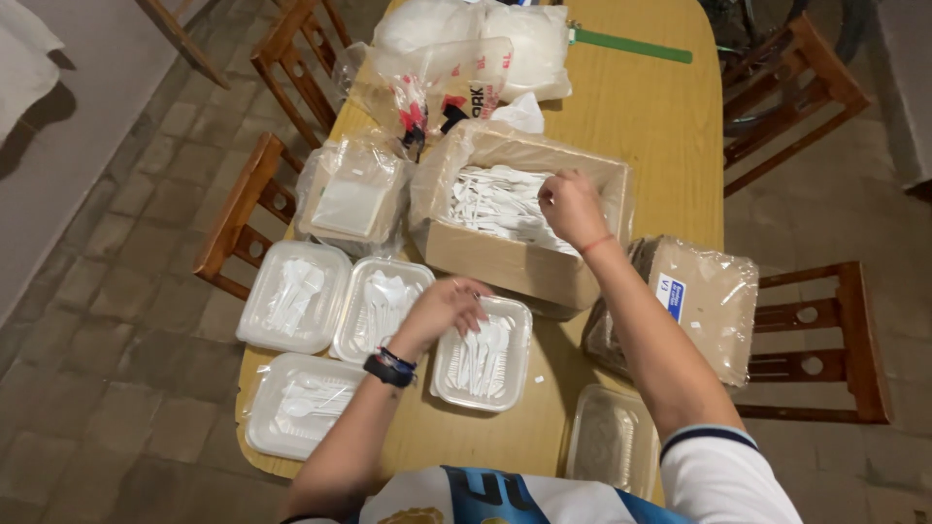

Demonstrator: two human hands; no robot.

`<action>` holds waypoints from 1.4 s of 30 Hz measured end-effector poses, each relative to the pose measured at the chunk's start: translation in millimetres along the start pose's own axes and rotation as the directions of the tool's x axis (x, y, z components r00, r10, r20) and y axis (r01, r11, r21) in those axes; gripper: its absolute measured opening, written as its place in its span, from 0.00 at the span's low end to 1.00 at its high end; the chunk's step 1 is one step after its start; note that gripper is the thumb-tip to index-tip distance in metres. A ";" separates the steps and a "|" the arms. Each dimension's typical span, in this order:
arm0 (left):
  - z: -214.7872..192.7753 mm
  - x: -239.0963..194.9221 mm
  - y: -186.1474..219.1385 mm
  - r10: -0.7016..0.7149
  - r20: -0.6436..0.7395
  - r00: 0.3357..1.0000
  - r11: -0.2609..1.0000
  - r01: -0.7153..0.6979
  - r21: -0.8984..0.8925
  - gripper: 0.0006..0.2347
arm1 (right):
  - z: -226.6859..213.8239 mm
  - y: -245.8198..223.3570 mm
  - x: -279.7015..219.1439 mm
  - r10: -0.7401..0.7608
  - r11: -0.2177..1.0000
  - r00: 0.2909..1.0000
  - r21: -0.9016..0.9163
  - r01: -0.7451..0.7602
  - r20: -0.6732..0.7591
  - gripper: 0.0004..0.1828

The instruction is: The person picks up plastic spoons from a cardboard box and puts them into clear plastic containers and small plastic bags.

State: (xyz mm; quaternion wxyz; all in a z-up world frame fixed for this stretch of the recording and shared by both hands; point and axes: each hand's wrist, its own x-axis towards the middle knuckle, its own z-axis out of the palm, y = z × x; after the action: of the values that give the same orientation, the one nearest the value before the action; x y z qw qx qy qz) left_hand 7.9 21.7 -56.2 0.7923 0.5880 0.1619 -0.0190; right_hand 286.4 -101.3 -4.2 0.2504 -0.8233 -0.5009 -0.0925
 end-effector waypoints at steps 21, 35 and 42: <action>18.8 -0.1 -18.0 0.078 0.111 0.991 0.972 -0.100 0.211 0.06 | -87.0 -69.1 -39.1 -0.286 0.766 0.924 0.640 0.063 0.252 0.13; 46.9 -17.2 -71.6 0.157 -0.160 0.975 0.493 0.063 0.868 0.15 | 139.3 30.2 51.9 0.261 0.958 0.915 0.035 -0.285 0.309 0.05; 45.9 -8.7 -90.4 0.158 -0.161 0.974 0.496 0.062 0.866 0.19 | 159.9 25.0 53.0 0.341 0.940 0.858 -0.166 -0.299 0.385 0.09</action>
State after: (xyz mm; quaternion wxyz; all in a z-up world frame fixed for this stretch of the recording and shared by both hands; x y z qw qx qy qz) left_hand -9.5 -50.6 -125.6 0.3675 0.9082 0.2000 -0.0108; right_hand 317.9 11.4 -127.9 0.1104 -0.9075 -0.3930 0.0992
